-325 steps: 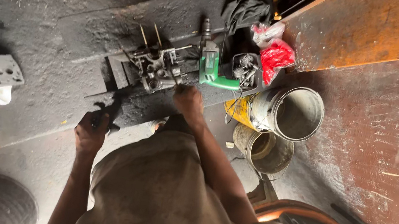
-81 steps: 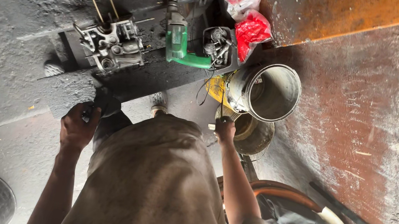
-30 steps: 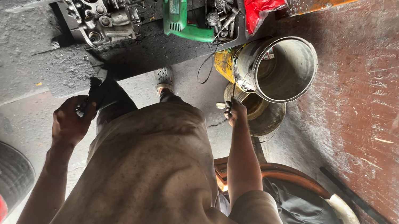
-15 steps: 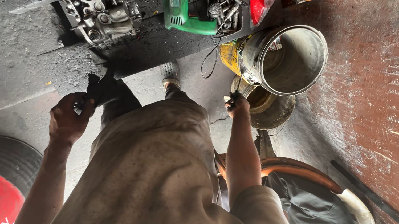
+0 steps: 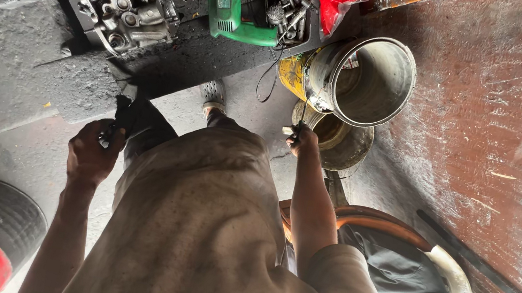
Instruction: The person works on a metal engine component clamped in a vise, using a screwdriver to manipulate internal parts. They then use a green power drill to work on the component and wipe it with a cloth.
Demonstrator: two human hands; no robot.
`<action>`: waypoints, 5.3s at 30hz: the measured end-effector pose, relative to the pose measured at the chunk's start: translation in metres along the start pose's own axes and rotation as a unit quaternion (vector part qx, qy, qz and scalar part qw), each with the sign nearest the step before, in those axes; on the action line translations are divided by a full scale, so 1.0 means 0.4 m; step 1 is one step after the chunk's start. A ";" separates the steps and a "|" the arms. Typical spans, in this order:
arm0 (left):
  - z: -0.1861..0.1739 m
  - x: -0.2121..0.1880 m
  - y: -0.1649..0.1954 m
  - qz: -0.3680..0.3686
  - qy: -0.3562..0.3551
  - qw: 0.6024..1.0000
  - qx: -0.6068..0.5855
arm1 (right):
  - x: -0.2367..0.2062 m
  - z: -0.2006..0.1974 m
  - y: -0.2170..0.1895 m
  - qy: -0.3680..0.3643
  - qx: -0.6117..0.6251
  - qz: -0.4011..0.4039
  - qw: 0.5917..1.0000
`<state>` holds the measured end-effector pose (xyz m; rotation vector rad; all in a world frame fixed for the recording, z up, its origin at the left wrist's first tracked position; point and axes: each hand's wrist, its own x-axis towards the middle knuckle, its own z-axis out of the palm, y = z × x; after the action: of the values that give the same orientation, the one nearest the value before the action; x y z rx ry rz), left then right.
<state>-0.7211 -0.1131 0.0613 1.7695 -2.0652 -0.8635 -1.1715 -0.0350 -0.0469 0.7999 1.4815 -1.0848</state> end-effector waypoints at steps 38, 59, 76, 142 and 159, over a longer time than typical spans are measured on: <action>0.010 0.003 0.026 -0.021 0.010 1.000 -0.006 | -0.016 -0.004 0.063 0.141 -0.846 -0.365 0.362; -0.005 0.015 0.026 -0.015 -0.004 1.000 -0.015 | -0.006 -0.038 0.056 0.139 -0.765 -0.253 0.576; -0.003 0.011 0.003 0.015 -0.025 0.999 0.019 | 0.011 -0.006 -0.008 -0.092 0.107 -0.003 0.990; -0.297 0.116 -0.026 -0.117 0.197 0.857 -0.461 | -0.591 0.281 0.031 -0.338 -0.632 -0.388 0.580; -0.158 0.235 0.129 -0.046 0.040 0.947 -0.316 | -0.645 0.301 0.035 -0.368 -0.543 -0.372 0.657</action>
<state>-0.7451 -0.2162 0.1267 1.5086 -1.4279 -1.2782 -1.0652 -0.1233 0.2024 -1.0950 1.3549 -0.6628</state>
